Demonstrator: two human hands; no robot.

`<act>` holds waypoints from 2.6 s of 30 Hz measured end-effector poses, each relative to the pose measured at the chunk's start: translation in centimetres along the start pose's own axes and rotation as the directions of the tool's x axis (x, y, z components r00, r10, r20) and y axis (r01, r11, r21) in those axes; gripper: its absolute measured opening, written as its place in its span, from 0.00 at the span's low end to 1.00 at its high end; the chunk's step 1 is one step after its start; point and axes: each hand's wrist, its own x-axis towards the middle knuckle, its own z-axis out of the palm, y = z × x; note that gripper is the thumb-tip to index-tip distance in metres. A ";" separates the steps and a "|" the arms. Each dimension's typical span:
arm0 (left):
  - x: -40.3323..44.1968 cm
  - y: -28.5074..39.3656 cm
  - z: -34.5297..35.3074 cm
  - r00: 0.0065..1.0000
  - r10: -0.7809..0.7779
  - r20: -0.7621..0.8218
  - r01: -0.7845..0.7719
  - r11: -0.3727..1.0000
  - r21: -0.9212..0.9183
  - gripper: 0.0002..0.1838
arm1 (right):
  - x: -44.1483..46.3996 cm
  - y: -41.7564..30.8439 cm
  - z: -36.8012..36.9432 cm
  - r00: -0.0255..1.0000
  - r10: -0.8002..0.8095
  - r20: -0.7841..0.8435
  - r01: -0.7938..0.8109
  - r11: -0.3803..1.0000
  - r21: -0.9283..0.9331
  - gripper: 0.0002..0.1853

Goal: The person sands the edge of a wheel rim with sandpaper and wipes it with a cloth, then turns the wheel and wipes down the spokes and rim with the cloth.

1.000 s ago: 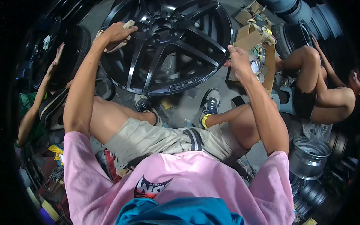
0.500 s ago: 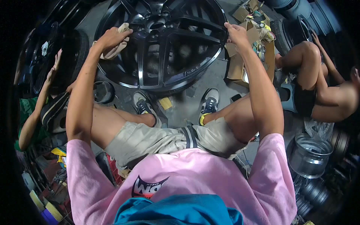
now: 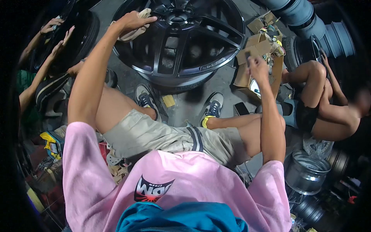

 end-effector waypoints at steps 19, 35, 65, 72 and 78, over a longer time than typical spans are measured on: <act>-3.2 3.3 1.0 0.982 0.047 -0.180 -0.040 0.998 0.045 0.28 | -12.7 -2.8 19.2 0.590 -0.371 0.717 0.677 0.712 -0.189 0.23; -22.1 17.1 2.2 0.779 0.524 0.346 -0.587 0.803 0.104 0.30 | -19.3 -16.2 39.0 0.514 -0.459 0.724 0.525 0.837 0.158 0.21; -26.8 5.1 -2.0 0.765 0.381 0.519 -0.427 0.903 -0.034 0.25 | -15.0 -27.8 58.4 0.252 -0.602 0.758 0.877 0.473 0.085 0.10; -27.1 5.6 -2.1 0.765 0.393 0.510 -0.438 0.898 -0.036 0.23 | -16.4 -25.6 56.6 0.272 -0.573 0.773 0.834 0.542 0.108 0.11; -27.1 5.3 -2.0 0.773 0.393 0.499 -0.431 0.901 -0.042 0.21 | -16.5 -25.7 55.8 0.278 -0.479 0.833 0.861 0.509 0.005 0.16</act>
